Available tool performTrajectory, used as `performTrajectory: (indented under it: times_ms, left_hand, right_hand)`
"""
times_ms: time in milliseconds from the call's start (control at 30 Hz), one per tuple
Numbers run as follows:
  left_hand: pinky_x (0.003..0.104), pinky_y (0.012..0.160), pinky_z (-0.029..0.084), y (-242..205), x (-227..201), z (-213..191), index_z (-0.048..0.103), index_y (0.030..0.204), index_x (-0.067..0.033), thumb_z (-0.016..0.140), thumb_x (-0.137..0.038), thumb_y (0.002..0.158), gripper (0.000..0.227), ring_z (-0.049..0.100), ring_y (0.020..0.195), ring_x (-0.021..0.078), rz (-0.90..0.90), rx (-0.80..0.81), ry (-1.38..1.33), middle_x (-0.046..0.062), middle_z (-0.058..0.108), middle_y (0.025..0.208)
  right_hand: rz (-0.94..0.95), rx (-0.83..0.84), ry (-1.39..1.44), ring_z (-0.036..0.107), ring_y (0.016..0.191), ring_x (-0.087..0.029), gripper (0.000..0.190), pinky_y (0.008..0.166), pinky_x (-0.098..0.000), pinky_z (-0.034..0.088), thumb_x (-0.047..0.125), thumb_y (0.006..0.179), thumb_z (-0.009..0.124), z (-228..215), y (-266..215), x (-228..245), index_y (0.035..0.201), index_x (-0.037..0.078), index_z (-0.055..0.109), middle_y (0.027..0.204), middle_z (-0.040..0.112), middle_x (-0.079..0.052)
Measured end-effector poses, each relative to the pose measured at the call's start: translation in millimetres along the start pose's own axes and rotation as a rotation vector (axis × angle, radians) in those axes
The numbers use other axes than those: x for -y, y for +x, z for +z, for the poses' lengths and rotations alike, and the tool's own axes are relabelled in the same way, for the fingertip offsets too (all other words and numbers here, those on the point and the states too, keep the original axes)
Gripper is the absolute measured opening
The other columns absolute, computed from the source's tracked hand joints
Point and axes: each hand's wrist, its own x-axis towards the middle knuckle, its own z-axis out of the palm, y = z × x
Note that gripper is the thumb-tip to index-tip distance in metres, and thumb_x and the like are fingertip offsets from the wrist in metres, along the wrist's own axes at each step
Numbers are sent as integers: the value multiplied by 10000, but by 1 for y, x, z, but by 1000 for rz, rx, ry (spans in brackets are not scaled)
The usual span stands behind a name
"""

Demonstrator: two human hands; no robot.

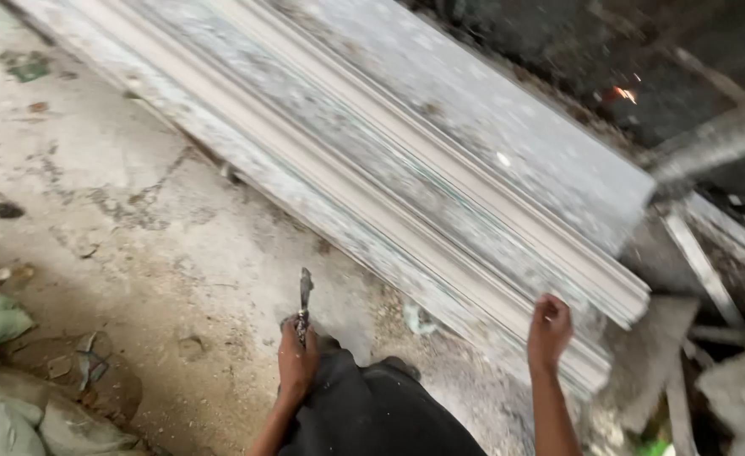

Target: Smoothing decorative plaster mouldings using a small scraper tool.

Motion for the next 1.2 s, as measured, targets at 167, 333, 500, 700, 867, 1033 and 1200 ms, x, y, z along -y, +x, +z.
performTrajectory:
  times_ms: [167,333,500,700,867,1033,1200]
  left_hand:
    - [474,759,556,74,-5,-75,532,1326,-10,617,-177,964,408,712,910,411,-82,-83,-58,234,720,1018]
    - [464,768,560,120,3,-165,525,1341,-27,608,-193,973,412,733,896,380,-190,-194,-102,218,734,1014]
    - [475,801,558,146,52,-222,535,1342,-42,638,-228,950,446,717,958,398,-357,-380,-65,227,731,1041]
    - [467,828,574,185,108,-230,596,1280,-74,647,-243,928,394,730,994,387,-422,-546,-118,212,744,1058]
    - [475,823,575,281,179,-232,608,1261,-106,677,-281,896,411,733,984,397,-482,-588,-90,205,750,1034]
    - [501,798,562,407,165,-287,624,1223,-112,674,-326,915,379,718,952,424,-574,-538,-75,208,757,976]
    - [453,718,575,508,150,-358,668,1085,-54,642,-347,948,324,760,812,348,-499,-551,-166,184,772,862]
  right_hand:
    - [-89,275,253,608,804,-123,221,742,-274,514,234,1000,721,171,-10,132,1034,28,649,917,670,-55]
    - [32,635,571,586,740,-72,265,676,-229,485,260,986,720,310,-50,242,914,46,581,825,685,-18]
    - [-14,952,561,621,706,-79,245,670,-238,522,275,985,676,402,-78,354,891,64,594,779,682,-19]
    - [-84,1109,546,655,740,-100,238,698,-256,535,271,984,651,517,-81,413,1032,42,694,833,730,-32]
    - [-23,1156,517,679,767,-117,256,693,-279,555,255,983,650,629,-73,472,1069,20,705,847,732,-48]
    - [-2,1204,513,685,776,-118,252,698,-287,557,252,978,650,725,-48,544,1052,20,715,846,730,-45]
    - [-214,1338,378,696,765,-105,276,735,-269,570,298,991,634,799,-31,647,990,30,696,804,742,-44]
